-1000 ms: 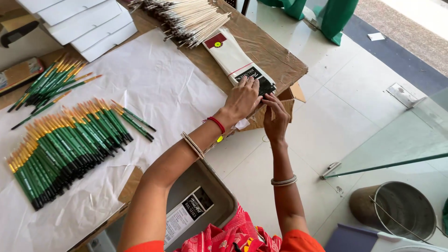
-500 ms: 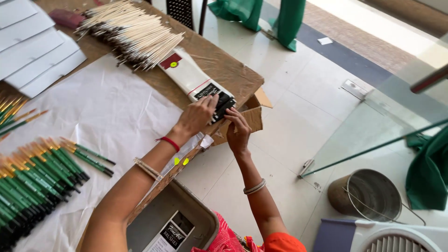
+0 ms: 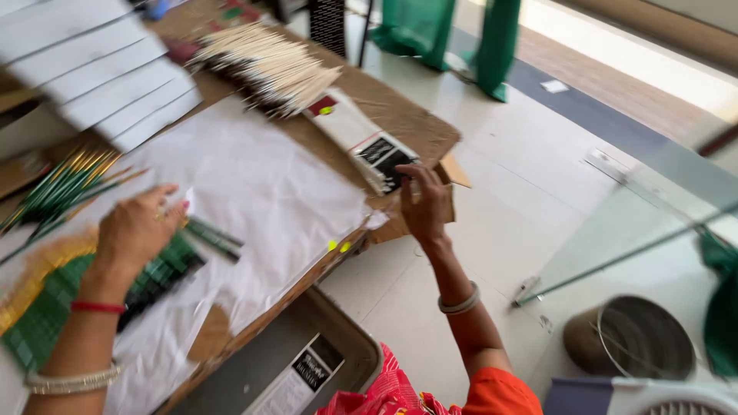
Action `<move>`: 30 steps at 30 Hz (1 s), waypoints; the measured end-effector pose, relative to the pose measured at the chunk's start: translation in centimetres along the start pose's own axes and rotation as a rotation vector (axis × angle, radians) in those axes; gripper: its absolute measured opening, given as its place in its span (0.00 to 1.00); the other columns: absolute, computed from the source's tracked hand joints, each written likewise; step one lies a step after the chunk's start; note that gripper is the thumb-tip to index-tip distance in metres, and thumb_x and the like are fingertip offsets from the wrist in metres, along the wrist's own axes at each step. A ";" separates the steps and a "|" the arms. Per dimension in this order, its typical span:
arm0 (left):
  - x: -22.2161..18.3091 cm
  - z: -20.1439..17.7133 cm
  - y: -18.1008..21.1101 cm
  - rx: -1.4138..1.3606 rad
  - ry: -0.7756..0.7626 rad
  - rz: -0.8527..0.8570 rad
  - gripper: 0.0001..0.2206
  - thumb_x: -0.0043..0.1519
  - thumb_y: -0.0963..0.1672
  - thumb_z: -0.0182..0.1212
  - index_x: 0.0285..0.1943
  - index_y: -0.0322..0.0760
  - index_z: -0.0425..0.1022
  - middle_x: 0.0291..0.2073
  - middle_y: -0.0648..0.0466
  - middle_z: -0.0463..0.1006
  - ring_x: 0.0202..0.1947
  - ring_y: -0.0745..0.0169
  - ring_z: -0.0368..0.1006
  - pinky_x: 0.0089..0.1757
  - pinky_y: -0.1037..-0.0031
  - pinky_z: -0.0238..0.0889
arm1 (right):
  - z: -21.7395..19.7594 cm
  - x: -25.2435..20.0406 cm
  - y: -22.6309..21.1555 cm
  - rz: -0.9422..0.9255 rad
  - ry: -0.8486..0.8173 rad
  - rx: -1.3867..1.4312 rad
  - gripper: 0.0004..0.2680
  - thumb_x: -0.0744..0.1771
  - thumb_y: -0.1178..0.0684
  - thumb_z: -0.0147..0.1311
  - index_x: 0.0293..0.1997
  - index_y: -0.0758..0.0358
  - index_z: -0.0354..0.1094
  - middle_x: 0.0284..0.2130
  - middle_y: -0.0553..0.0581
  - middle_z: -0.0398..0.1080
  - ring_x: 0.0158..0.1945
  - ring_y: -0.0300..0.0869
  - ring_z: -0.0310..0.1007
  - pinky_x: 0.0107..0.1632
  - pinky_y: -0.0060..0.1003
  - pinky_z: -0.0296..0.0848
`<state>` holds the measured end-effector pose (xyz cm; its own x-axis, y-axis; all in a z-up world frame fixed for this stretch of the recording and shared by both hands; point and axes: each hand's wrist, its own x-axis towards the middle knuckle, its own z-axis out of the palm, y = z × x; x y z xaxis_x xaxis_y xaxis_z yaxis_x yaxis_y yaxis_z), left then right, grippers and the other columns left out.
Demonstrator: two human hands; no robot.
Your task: The person sorts paintbrushes on a table by hand, then places groups of them into plastic sleeves and puts the finished packages into a cardboard box.
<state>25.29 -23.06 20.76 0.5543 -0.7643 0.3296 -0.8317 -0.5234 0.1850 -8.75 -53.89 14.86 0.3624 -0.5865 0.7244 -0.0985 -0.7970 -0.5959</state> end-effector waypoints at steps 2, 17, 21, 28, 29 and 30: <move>-4.0 -0.9 -8.7 -0.036 0.118 -0.176 0.16 0.67 0.49 0.64 0.60 0.40 0.79 0.42 0.43 0.84 0.45 0.40 0.80 0.45 0.57 0.72 | 0.6 1.2 -5.4 -0.048 -0.068 0.073 0.07 0.67 0.64 0.57 0.49 0.64 0.75 0.43 0.61 0.78 0.45 0.46 0.79 0.46 0.39 0.76; -19.5 3.5 -26.8 -0.305 0.585 -0.867 0.21 0.70 0.54 0.49 0.43 0.33 0.74 0.35 0.38 0.81 0.40 0.37 0.77 0.42 0.52 0.67 | 39.9 0.5 -16.4 -0.198 -1.068 -0.423 0.25 0.72 0.32 0.45 0.39 0.71 0.76 0.37 0.75 0.75 0.45 0.65 0.75 0.47 0.57 0.73; -19.1 3.8 -25.9 -0.109 0.606 -0.715 0.20 0.71 0.52 0.52 0.51 0.29 0.71 0.46 0.33 0.78 0.45 0.31 0.74 0.46 0.50 0.66 | 44.4 -2.4 -18.3 -0.218 -1.088 -0.365 0.29 0.69 0.28 0.48 0.45 0.77 0.72 0.45 0.79 0.72 0.52 0.67 0.72 0.53 0.57 0.70; -19.4 3.4 -25.1 -0.126 0.565 -0.783 0.24 0.70 0.53 0.51 0.59 0.26 0.67 0.54 0.31 0.74 0.44 0.31 0.76 0.43 0.51 0.70 | 43.9 -0.1 -19.1 0.010 -1.201 -0.335 0.18 0.64 0.43 0.57 0.41 0.76 0.72 0.40 0.77 0.74 0.44 0.62 0.78 0.49 0.56 0.74; -19.5 3.7 -25.2 -0.131 0.562 -0.788 0.24 0.70 0.53 0.51 0.59 0.26 0.67 0.54 0.31 0.74 0.44 0.31 0.76 0.43 0.51 0.70 | 44.4 0.0 -16.9 0.009 -1.205 -0.341 0.18 0.64 0.43 0.57 0.41 0.76 0.72 0.40 0.77 0.74 0.44 0.62 0.78 0.49 0.56 0.74; -19.4 3.7 -25.3 -0.111 0.562 -0.782 0.24 0.71 0.54 0.50 0.59 0.26 0.66 0.54 0.32 0.74 0.44 0.33 0.76 0.43 0.52 0.71 | 44.9 0.2 -14.9 -0.016 -1.204 -0.266 0.17 0.68 0.46 0.57 0.42 0.79 0.72 0.37 0.78 0.74 0.42 0.61 0.78 0.46 0.56 0.74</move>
<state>35.68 3.65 6.23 0.8803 0.0917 0.4654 -0.2486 -0.7465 0.6172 34.44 -35.63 8.35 0.9742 -0.1818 -0.1338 -0.2209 -0.8902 -0.3985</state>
